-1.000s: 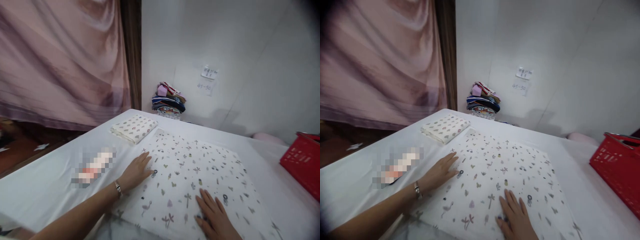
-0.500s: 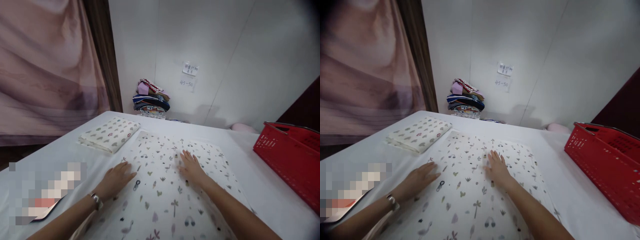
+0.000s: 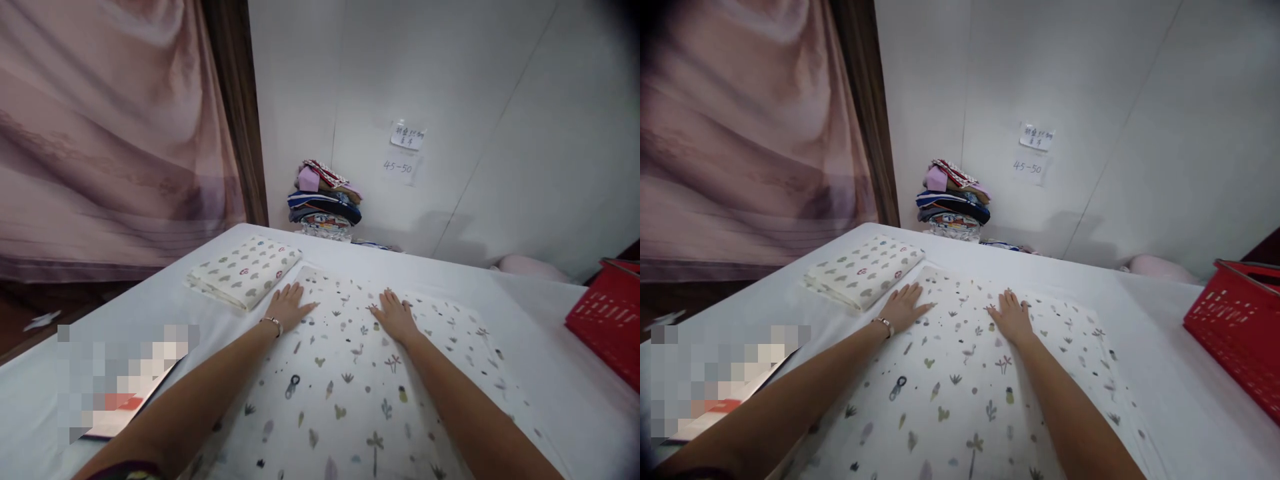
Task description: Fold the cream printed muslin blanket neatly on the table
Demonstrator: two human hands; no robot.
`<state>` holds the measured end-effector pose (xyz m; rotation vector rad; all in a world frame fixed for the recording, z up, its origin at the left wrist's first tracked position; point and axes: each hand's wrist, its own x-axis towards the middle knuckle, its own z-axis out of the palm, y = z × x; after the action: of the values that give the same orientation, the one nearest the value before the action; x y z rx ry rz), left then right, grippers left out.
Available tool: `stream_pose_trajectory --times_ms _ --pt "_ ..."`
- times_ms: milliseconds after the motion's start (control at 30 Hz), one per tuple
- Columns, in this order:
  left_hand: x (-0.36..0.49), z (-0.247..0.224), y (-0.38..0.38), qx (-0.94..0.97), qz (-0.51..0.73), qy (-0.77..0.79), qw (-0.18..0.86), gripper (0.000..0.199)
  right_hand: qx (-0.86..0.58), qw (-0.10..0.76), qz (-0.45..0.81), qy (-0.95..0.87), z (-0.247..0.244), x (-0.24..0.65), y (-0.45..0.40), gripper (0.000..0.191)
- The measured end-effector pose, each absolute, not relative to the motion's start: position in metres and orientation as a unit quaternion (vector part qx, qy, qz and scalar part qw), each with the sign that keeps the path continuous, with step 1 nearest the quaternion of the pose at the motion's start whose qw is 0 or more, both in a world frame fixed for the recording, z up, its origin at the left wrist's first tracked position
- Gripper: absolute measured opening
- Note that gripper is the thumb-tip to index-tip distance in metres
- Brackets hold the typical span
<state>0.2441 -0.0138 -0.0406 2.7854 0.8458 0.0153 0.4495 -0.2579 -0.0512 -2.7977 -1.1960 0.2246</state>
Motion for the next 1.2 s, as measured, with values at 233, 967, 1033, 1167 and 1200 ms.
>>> stream_pose_trajectory --times_ms 233,967,1033,1167,1200 --pt "0.264 -0.029 -0.012 0.944 0.004 0.311 0.108 0.068 -0.916 0.053 0.059 -0.393 -0.063 0.453 -0.257 0.072" --pt "0.319 -0.044 0.023 0.945 -0.003 0.309 0.104 0.077 -0.928 0.097 0.095 -0.347 -0.037 0.480 -0.267 0.068" --pt "0.320 -0.042 0.023 0.946 -0.003 0.309 0.100 0.077 -0.940 0.082 0.084 -0.319 -0.041 0.490 -0.274 0.069" --pt "0.321 -0.041 0.024 0.947 0.000 0.307 0.091 0.077 -0.941 0.093 0.103 -0.309 -0.046 0.503 -0.282 0.070" --pt "0.321 -0.041 0.025 0.948 0.000 0.307 0.087 0.078 -0.938 0.102 0.108 -0.312 -0.045 0.506 -0.284 0.070"
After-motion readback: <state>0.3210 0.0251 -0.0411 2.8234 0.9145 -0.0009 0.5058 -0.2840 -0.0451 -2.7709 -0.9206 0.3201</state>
